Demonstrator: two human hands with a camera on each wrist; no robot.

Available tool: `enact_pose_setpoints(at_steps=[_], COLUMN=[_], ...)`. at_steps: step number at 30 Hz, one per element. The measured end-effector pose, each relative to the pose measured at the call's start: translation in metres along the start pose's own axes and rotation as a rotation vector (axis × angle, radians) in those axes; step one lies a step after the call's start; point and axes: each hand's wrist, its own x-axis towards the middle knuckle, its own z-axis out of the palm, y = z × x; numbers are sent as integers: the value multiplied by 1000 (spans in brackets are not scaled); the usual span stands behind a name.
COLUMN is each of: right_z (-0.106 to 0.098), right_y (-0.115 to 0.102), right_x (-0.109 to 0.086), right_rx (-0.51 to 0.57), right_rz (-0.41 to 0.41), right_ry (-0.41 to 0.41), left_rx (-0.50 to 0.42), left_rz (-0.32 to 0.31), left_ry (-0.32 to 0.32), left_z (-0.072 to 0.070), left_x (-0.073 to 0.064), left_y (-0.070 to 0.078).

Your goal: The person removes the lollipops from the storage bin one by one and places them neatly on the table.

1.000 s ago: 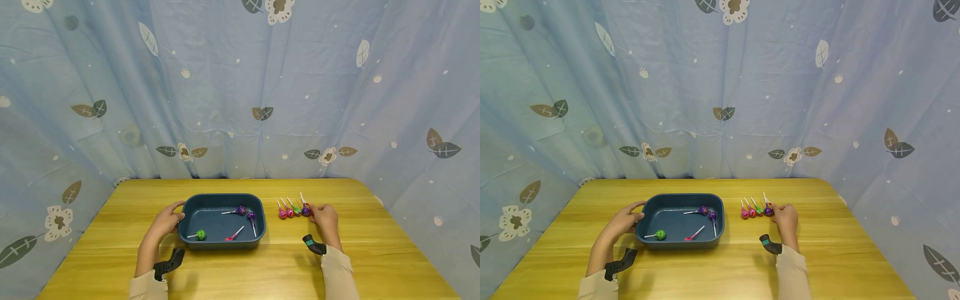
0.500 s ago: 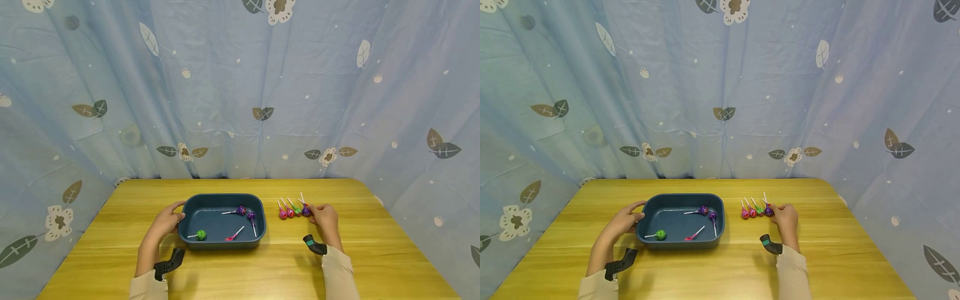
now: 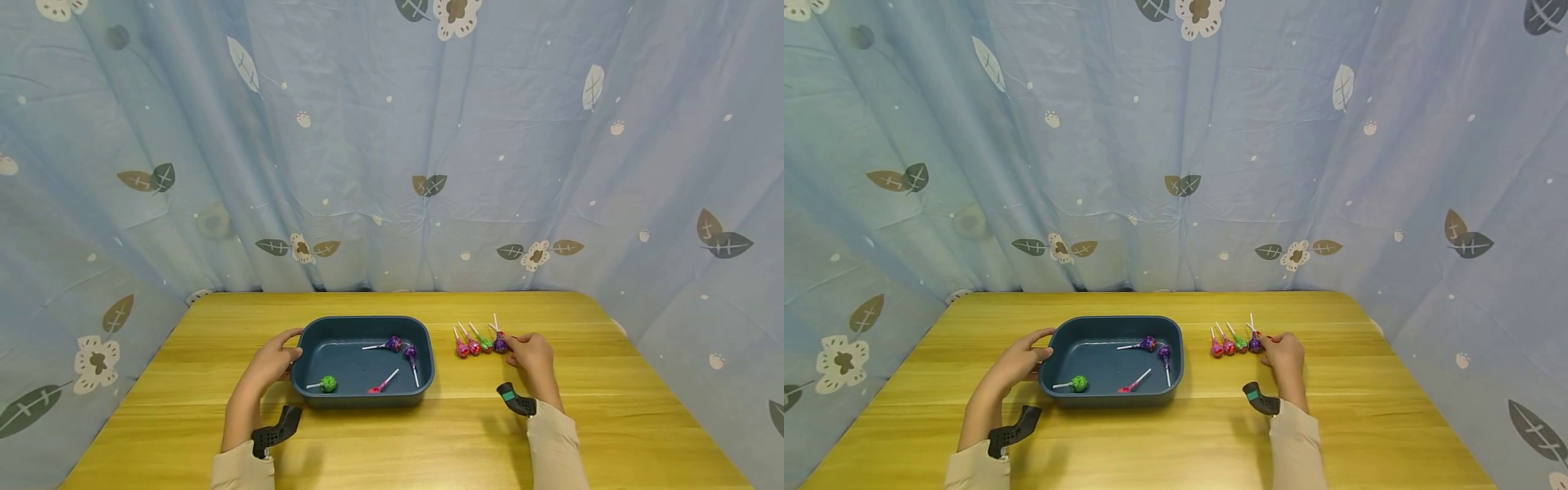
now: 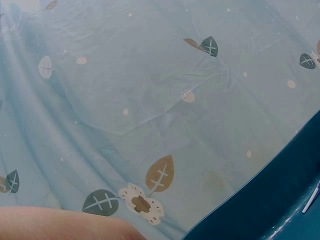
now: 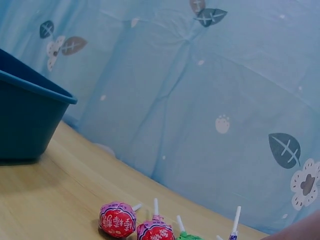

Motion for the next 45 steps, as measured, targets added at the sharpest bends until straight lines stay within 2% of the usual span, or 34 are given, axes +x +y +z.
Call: enact_pose_setpoints(at_steps=[11,22,28,38,45], right_z=[-3,-6,-8,-8,0], right_y=[-2,-8,-11,-18,-21], right_x=[0,-2,-4,-11,-13], right_rx=[23,-36,-79,-81,-88], right_rz=[29,52,20,-12,-99], right_ry=[-16,2,8,5,-28], left_rx=[3,22,24,20,17], left_rz=[5,5,-3,-2,-13], left_ry=[-5,-5,0,-2,-1], left_z=[0,0,1,0,0], left_x=[0,1,1,0,1], left_y=[0,0,0,0,0])
